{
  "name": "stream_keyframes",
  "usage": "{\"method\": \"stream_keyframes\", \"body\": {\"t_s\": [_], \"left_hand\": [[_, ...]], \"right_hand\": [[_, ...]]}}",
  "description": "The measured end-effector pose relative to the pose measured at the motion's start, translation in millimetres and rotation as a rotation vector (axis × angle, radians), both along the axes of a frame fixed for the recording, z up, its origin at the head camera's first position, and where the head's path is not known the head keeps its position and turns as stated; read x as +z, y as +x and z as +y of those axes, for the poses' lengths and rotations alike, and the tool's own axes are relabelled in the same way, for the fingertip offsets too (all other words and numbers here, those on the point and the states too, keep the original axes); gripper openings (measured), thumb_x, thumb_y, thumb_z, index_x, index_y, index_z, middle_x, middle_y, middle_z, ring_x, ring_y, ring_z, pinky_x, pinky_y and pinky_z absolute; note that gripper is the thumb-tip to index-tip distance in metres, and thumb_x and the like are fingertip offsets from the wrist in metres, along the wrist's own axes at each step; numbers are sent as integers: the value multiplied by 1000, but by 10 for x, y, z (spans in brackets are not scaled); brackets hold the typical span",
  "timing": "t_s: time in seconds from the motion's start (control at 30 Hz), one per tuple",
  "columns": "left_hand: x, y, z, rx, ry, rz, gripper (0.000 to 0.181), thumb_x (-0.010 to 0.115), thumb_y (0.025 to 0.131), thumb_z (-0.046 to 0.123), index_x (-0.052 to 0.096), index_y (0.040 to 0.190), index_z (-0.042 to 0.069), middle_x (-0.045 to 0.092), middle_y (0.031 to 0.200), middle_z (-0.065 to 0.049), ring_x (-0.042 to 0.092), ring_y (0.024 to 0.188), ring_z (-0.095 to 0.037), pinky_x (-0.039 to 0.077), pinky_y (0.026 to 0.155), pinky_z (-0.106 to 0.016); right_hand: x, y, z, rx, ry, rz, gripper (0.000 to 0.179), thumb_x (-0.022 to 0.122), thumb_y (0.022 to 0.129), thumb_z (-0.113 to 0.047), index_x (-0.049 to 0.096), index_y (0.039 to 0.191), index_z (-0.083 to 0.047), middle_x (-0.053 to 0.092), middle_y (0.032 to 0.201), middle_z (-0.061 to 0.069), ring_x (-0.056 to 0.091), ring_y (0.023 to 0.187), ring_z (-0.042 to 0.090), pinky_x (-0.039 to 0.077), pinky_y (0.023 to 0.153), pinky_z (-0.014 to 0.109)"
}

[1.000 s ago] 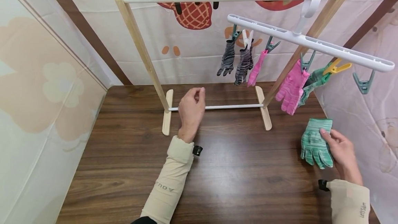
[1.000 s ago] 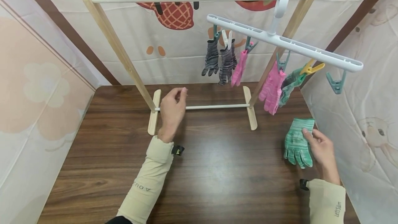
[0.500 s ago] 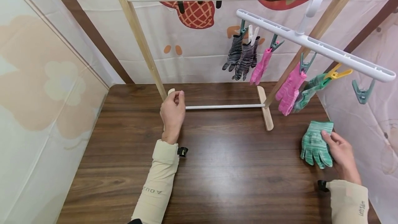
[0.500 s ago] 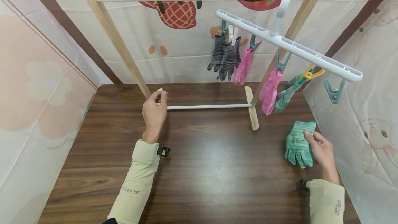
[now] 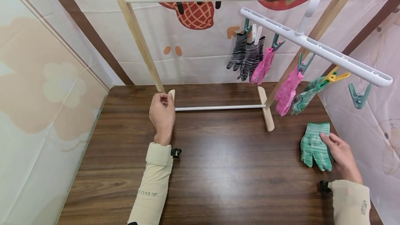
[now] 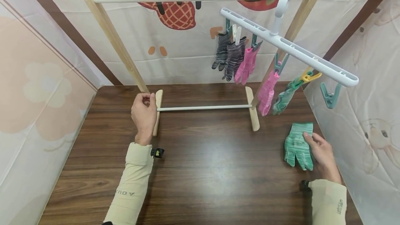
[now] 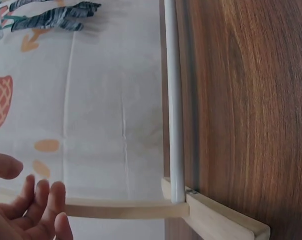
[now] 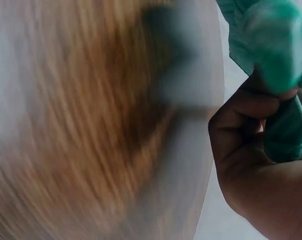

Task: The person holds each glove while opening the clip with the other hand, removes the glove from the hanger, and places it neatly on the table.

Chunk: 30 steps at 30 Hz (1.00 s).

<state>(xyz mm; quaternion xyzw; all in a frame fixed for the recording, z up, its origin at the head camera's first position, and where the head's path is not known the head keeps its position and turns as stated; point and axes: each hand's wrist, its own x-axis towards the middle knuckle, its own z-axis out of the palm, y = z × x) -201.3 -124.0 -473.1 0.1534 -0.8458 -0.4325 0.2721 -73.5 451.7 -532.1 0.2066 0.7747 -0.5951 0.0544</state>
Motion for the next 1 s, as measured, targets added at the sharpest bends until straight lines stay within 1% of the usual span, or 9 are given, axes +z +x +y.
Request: {"method": "stream_keyframes", "body": {"t_s": [0.1, 0.17, 0.23, 0.3, 0.37, 0.43, 0.53, 0.73, 1.0], "left_hand": [[-17, -5, -32, 44, 8, -10, 25, 66, 101, 34, 63, 102, 9, 69, 96, -10, 69, 86, -30, 49, 76, -51], [-35, -14, -55, 61, 14, -18, 28, 67, 101, 35, 58, 105, 8, 67, 99, -10, 68, 87, -31, 48, 77, -51], [-54, -27, -72, 68, 17, -19, 31, 67, 100, 34, 54, 110, 7, 64, 104, -12, 66, 92, -33, 47, 78, -51], [-73, -41, -86, 57, 15, -21, 35, 67, 101, 34, 51, 117, 7, 60, 112, -14, 63, 98, -34, 47, 80, -51], [-92, -53, -98, 38, 12, -27, 38, 66, 101, 32, 51, 124, 7, 58, 119, -15, 60, 105, -34, 47, 82, -51], [-109, -63, -108, 12, 4, -43, 41, 64, 103, 32, 52, 132, 7, 57, 126, -16, 58, 111, -34, 48, 85, -52], [-129, -73, -121, -34, -4, -55, 42, 61, 105, 31, 55, 139, 6, 58, 131, -17, 59, 118, -35, 50, 89, -55], [-179, -103, -153, -76, -36, -36, 37, 55, 109, 27, 61, 136, 4, 63, 129, -19, 64, 110, -39, 51, 89, -57], [-311, -118, -184, -85, -44, -30, 29, 58, 108, 23, 68, 120, -1, 67, 116, -20, 61, 89, -35, 47, 77, -46]], "right_hand": [[-24, -16, 64, 61, 131, -45, 34, 55, 105, -52, 49, 83, -27, 41, 76, -17, 45, 81, 16, 35, 68, 29], [-28, -30, 110, 118, 278, -84, 38, 50, 105, -58, 60, 100, -22, 52, 96, -11, 46, 98, 20, 37, 78, 29], [-23, -47, 163, 169, 385, -116, 54, 47, 105, -59, 62, 129, -13, 59, 126, 3, 48, 116, 31, 42, 88, 35], [-8, -58, 201, 197, 441, -144, 74, 44, 106, -59, 46, 152, -1, 51, 145, 25, 47, 125, 46, 44, 89, 44], [15, -64, 218, 203, 470, -163, 84, 42, 107, -57, 33, 155, 11, 41, 149, 40, 48, 124, 52, 46, 85, 45], [40, -63, 212, 193, 494, -169, 84, 42, 108, -54, 31, 154, 15, 41, 146, 45, 49, 123, 56, 48, 82, 45], [80, -42, 149, 163, 555, -114, 74, 45, 109, -45, 37, 149, 16, 47, 139, 46, 52, 120, 58, 50, 77, 43], [173, 49, -107, 88, 720, 25, 47, 55, 108, -28, 59, 130, 13, 58, 124, 42, 59, 110, 56, 51, 77, 55], [74, 150, -334, 222, 808, 28, 33, 66, 101, -17, 62, 125, 6, 54, 106, 35, 58, 95, 47, 47, 77, 58]]}}
